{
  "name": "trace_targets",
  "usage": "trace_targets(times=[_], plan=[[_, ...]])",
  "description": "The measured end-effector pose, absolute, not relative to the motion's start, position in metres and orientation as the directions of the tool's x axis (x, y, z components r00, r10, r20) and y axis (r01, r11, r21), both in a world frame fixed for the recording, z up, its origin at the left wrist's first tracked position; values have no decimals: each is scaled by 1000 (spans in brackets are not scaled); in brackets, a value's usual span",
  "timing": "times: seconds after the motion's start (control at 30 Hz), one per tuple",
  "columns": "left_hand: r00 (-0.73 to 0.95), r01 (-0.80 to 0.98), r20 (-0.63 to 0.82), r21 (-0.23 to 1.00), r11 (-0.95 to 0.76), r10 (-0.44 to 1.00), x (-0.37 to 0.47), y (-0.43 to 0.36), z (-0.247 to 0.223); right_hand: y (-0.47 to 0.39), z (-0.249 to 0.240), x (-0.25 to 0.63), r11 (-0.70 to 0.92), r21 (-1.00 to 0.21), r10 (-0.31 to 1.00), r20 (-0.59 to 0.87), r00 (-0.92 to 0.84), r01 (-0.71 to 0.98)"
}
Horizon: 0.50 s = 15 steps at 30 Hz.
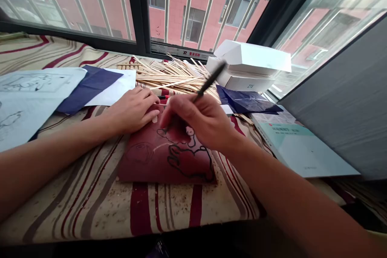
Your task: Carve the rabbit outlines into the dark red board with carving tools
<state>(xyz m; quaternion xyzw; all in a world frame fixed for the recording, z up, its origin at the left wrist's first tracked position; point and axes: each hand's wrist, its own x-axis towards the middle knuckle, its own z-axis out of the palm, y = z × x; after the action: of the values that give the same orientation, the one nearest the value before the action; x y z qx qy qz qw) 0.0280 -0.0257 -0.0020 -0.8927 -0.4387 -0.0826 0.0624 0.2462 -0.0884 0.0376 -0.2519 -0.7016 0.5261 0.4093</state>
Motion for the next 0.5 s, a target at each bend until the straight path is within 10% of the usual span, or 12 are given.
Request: trace_targets(times=[0.5], plan=[[599,794,156,10,-608,785,29,-20,-9,-94,11,237,38,-972,792,-112,-600,232]])
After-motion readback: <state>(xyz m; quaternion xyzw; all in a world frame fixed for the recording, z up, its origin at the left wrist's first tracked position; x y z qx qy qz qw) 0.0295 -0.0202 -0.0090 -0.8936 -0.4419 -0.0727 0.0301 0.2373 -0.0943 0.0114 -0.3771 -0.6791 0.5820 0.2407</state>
